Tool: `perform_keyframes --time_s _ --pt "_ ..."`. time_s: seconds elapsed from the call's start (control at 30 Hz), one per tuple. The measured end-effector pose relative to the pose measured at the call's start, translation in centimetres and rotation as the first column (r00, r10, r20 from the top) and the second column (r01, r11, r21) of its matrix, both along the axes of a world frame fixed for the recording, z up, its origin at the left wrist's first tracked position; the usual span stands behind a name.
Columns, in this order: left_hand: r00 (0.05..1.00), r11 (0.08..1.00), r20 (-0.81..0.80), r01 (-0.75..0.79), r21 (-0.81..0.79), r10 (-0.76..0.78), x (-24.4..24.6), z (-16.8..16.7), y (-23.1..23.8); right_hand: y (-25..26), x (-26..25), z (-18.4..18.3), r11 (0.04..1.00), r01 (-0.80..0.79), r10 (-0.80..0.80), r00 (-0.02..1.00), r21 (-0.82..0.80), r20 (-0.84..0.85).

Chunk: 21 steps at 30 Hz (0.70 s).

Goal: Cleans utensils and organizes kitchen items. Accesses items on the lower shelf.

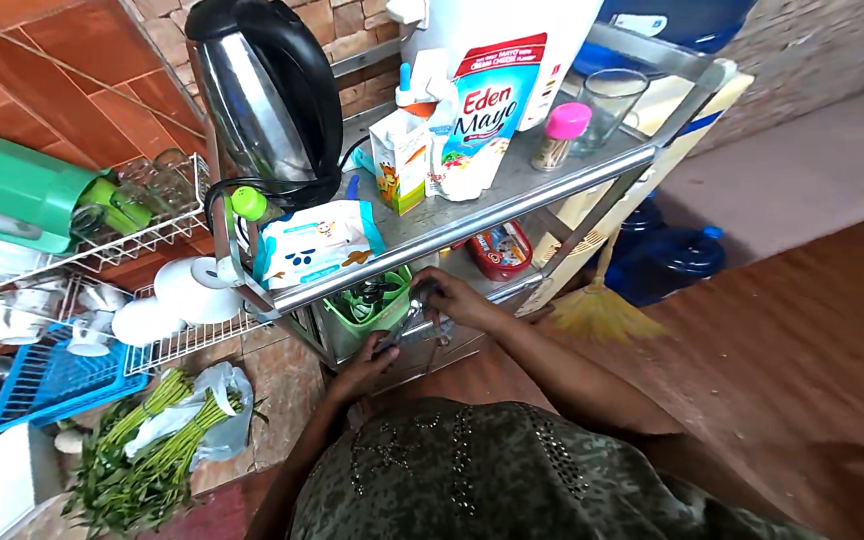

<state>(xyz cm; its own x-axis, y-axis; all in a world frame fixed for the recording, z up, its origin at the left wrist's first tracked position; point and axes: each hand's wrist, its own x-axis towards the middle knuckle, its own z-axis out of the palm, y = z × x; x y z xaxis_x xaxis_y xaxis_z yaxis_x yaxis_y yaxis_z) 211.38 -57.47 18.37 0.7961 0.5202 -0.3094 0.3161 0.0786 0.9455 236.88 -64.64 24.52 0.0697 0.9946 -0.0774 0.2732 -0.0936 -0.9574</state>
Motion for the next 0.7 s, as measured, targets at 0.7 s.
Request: perform_keyframes --time_s 0.7 --pt "0.420 0.482 0.423 -0.875 -0.045 0.803 4.7 3.5 8.6 13.9 -2.0 -2.7 0.953 -0.297 0.235 0.580 -0.066 0.780"
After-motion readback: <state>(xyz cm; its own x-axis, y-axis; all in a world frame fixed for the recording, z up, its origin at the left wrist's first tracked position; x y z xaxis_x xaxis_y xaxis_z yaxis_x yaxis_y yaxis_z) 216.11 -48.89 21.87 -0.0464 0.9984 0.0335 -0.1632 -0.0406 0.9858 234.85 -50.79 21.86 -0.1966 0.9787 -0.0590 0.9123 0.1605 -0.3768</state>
